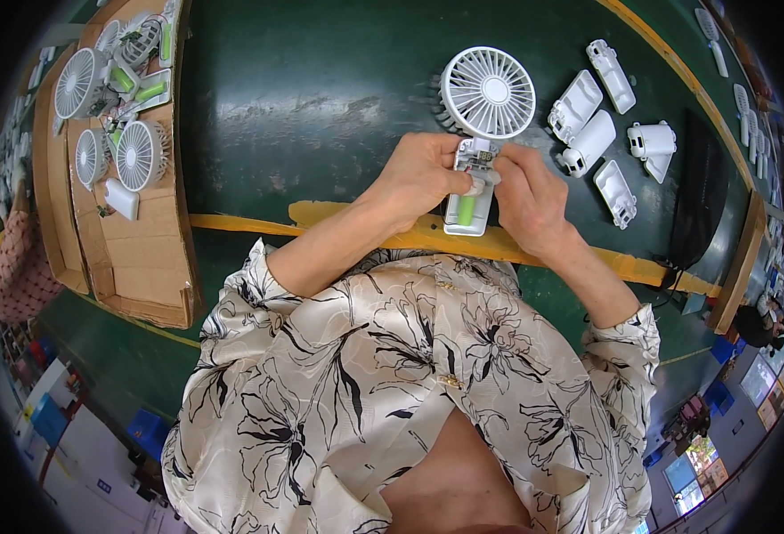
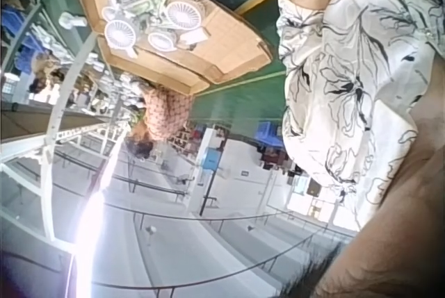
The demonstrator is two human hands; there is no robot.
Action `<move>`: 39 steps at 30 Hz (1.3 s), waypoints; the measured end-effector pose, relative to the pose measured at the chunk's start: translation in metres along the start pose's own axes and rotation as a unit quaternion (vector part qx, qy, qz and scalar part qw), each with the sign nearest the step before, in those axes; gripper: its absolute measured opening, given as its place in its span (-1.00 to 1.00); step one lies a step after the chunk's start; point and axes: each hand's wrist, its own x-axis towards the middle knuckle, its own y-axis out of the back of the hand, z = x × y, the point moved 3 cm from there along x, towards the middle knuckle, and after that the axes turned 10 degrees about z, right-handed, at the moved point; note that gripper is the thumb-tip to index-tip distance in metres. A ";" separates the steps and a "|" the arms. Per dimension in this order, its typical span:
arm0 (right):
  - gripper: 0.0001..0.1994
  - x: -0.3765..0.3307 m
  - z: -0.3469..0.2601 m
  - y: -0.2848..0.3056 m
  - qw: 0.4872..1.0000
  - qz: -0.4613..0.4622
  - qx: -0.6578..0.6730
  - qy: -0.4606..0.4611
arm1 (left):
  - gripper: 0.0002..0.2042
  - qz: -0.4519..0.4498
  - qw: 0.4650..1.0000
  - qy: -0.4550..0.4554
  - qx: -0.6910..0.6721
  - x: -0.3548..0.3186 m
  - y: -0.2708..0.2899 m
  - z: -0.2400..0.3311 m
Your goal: The person assembles portable fans by positioning circuit boards, batteries, and fan heads into plastic handle housings, snapping the casing halves together by hand, and placing the assembled fans onto the conveyor belt.
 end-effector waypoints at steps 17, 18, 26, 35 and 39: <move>-0.76 0.007 -0.002 0.003 0.998 -0.052 -0.030 0.009 | -0.80 0.034 0.998 0.018 0.054 0.000 -0.001 0.000; -0.77 0.006 -0.003 0.004 0.998 -0.054 -0.038 0.001 | -0.81 0.043 0.998 0.011 0.047 -0.001 -0.002 -0.001; -0.82 0.013 0.003 0.005 0.998 -0.051 0.000 -0.037 | -0.84 0.022 0.999 0.046 0.005 0.010 0.004 0.000; -0.85 0.017 0.000 0.010 0.997 -0.070 0.000 -0.036 | -0.84 -0.004 0.997 0.070 0.028 0.011 0.003 0.005; -0.89 0.016 0.000 0.008 0.990 -0.072 0.003 -0.117 | -0.84 -0.010 0.997 0.053 0.049 0.010 0.003 0.005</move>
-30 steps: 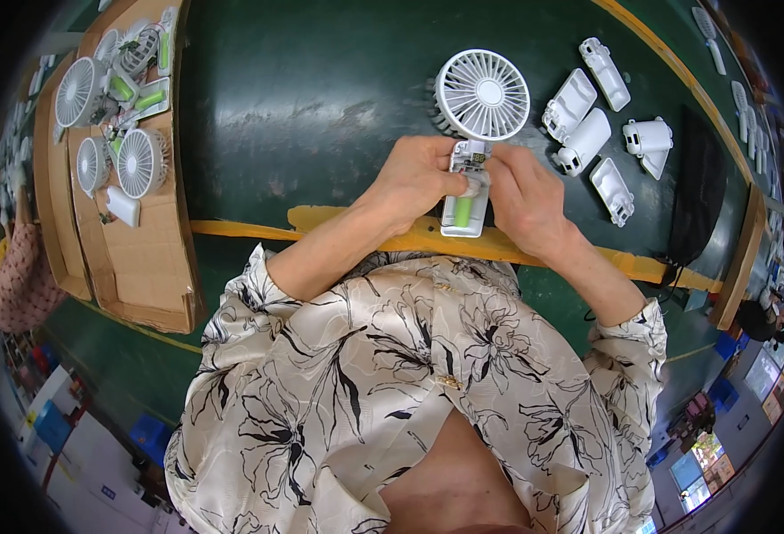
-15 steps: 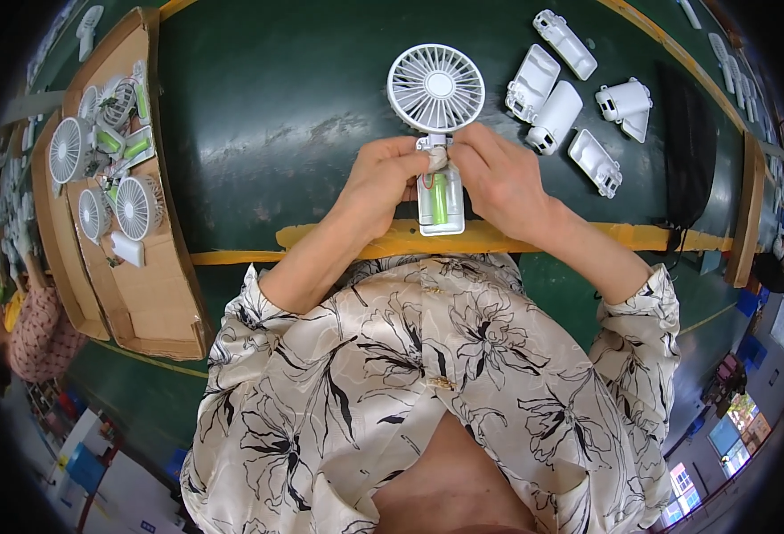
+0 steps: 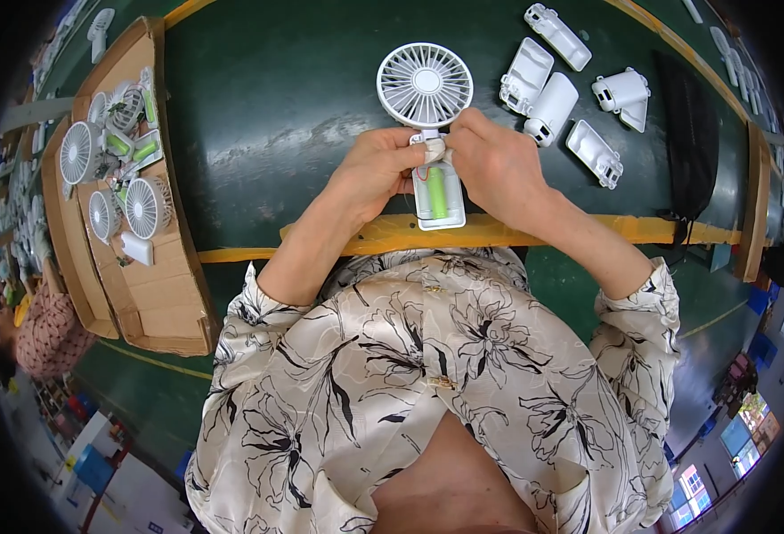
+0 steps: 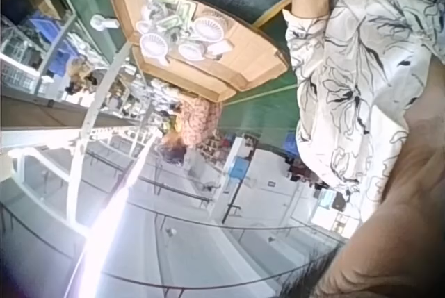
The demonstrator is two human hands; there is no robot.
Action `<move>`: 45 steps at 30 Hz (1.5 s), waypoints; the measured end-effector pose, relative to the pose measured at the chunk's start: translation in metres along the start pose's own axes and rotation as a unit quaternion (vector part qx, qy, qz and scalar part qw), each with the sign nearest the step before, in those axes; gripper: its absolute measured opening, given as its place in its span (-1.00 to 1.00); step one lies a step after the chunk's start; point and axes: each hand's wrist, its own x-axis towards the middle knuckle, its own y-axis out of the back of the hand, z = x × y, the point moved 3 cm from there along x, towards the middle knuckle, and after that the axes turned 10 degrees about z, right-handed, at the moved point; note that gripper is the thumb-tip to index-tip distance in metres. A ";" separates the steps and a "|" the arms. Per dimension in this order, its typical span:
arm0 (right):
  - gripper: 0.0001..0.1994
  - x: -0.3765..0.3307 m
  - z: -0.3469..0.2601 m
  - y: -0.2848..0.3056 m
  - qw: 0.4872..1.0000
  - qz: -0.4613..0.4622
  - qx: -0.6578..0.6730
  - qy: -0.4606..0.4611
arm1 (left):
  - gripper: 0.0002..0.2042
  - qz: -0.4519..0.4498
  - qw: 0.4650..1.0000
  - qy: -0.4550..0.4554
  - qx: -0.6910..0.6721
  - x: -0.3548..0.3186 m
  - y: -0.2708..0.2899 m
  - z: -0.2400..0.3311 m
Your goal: The person assembles portable fans by positioning circuit boards, batteries, and fan heads into plastic handle housings, snapping the casing halves together by hand, and placing the assembled fans onto the conveyor belt.
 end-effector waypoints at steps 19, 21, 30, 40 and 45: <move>-0.48 -0.003 -0.012 -0.033 0.963 0.264 0.036 -0.032 | -0.82 0.133 0.950 -0.173 -0.225 0.008 -0.007 0.000; -0.50 -0.005 -0.007 -0.037 0.957 0.272 0.074 -0.074 | -0.80 0.130 0.951 -0.168 -0.226 0.006 -0.006 0.001; -0.61 -0.005 0.008 -0.034 0.848 0.208 0.343 -0.347 | -0.72 0.048 0.941 -0.222 -0.250 0.008 -0.009 0.006; -0.63 -0.010 0.016 -0.028 0.834 0.140 0.385 -0.369 | -0.77 0.074 0.965 -0.201 -0.150 0.004 -0.008 0.007; -0.71 0.009 0.042 0.029 0.945 0.169 0.103 -0.259 | -0.75 0.045 0.981 -0.141 -0.123 0.007 -0.001 0.007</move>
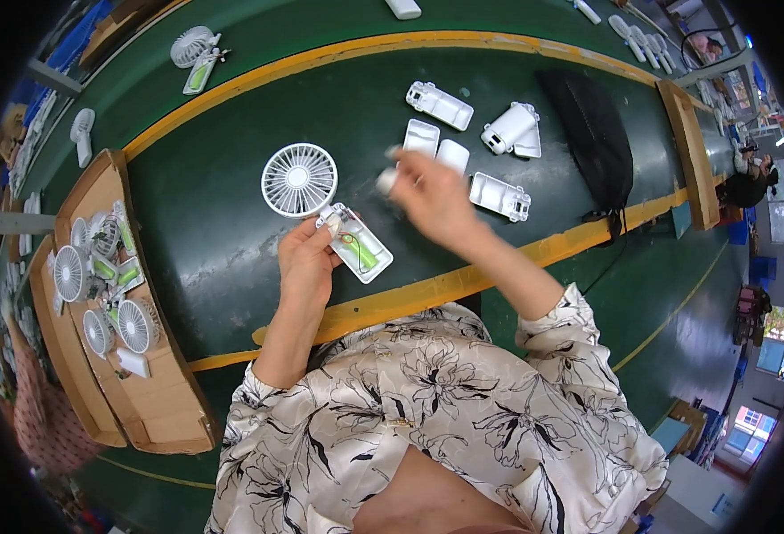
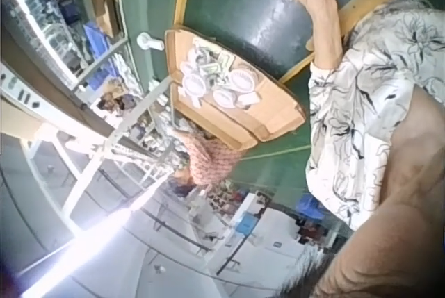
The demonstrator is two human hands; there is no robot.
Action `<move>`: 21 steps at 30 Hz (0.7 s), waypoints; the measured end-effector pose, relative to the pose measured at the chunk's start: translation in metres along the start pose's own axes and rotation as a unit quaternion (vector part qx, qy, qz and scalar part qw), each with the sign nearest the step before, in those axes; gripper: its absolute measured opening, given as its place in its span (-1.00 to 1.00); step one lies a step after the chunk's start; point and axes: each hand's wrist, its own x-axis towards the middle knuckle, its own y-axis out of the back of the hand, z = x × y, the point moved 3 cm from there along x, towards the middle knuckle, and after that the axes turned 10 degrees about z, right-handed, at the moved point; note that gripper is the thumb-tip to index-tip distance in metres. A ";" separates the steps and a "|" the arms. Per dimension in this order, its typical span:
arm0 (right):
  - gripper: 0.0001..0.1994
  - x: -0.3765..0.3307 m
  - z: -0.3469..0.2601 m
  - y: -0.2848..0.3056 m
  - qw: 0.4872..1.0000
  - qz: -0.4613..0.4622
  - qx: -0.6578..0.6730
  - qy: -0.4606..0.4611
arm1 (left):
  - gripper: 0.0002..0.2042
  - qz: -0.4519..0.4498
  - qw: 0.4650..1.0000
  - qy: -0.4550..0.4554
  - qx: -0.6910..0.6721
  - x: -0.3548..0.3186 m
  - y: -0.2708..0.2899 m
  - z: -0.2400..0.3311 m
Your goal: The person assembles portable fans by positioning circuit boards, batteries, and fan heads into plastic handle housings, snapping the casing halves together by hand, and placing the assembled fans onto the conveyor belt.
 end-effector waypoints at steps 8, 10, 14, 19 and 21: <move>-0.52 0.089 0.066 0.023 0.872 -0.099 -0.439 0.190 | -0.75 0.037 0.998 0.055 0.015 -0.006 0.013 0.003; -0.54 0.094 0.065 0.019 0.862 -0.093 -0.454 0.205 | -0.76 0.046 0.997 0.059 0.035 -0.008 0.013 0.006; -0.52 0.099 0.067 0.021 0.906 -0.050 -0.394 0.148 | -0.75 0.050 0.995 0.076 0.048 -0.012 0.010 0.011; -0.46 0.062 0.013 0.017 0.985 -0.021 -0.123 0.115 | -0.76 0.059 0.995 0.077 0.027 -0.012 0.017 0.007; -0.49 0.027 -0.005 0.007 0.995 -0.095 0.025 -0.011 | -0.76 0.059 0.995 0.072 0.019 -0.011 0.020 0.006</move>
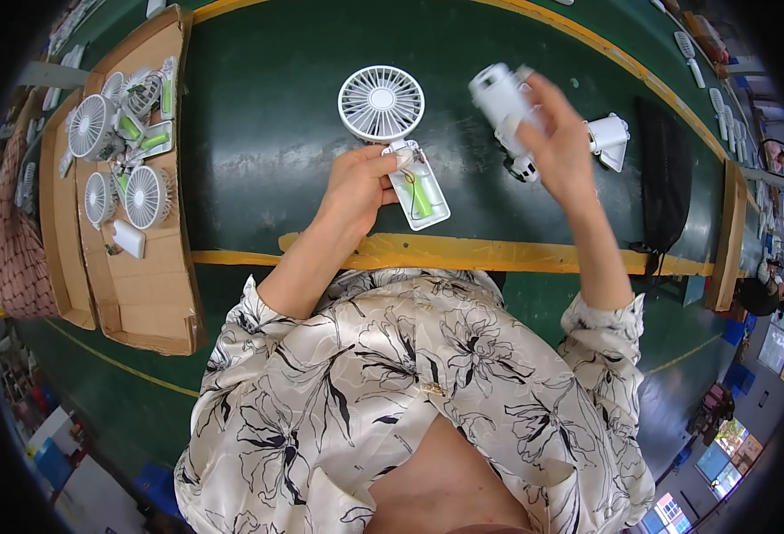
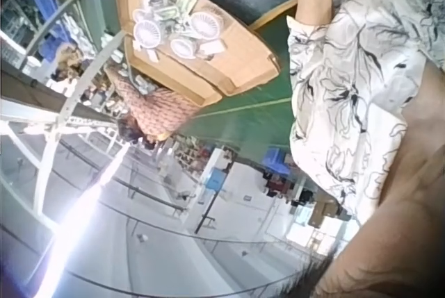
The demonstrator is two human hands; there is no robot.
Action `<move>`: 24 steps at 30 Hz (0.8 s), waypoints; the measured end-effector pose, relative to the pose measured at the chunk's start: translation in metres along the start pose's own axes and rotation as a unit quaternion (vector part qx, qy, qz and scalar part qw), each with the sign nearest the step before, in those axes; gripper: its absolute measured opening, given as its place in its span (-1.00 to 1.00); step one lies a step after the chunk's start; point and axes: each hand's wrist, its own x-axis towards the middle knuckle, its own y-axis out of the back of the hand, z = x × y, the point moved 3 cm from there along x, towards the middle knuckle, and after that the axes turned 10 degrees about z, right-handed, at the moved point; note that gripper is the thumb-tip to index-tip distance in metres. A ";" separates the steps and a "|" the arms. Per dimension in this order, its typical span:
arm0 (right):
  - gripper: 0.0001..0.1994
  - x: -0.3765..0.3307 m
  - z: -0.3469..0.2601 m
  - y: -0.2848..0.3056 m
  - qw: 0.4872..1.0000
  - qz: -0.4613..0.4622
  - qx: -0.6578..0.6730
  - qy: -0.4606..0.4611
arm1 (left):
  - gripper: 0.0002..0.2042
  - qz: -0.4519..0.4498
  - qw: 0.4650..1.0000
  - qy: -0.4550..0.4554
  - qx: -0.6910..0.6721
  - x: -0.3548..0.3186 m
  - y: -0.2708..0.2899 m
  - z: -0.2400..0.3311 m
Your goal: The person assembles portable fans by positioning circuit boards, batteries, and fan heads into plastic handle housings, snapping the casing halves together by hand, and placing the assembled fans onto the conveyor belt.
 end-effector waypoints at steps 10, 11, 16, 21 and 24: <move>-0.50 -0.080 -0.008 -0.032 0.960 -0.033 -0.230 0.158 | -0.83 -0.005 0.999 -0.004 -0.046 0.002 -0.001 -0.004; -0.48 -0.081 -0.010 -0.033 0.934 -0.037 -0.300 0.190 | -0.83 0.001 0.999 -0.004 -0.049 0.002 -0.001 -0.004; -0.48 -0.081 -0.009 -0.035 0.930 -0.006 -0.322 0.175 | -0.83 0.003 0.998 -0.004 -0.056 0.000 -0.003 -0.002; -0.50 -0.073 -0.035 -0.026 0.946 0.046 -0.278 0.157 | -0.74 0.012 0.998 0.000 -0.058 -0.004 -0.006 0.003; -0.51 -0.080 -0.072 -0.029 0.960 0.016 -0.199 0.196 | -0.65 -0.023 0.991 0.016 -0.128 -0.002 -0.002 0.000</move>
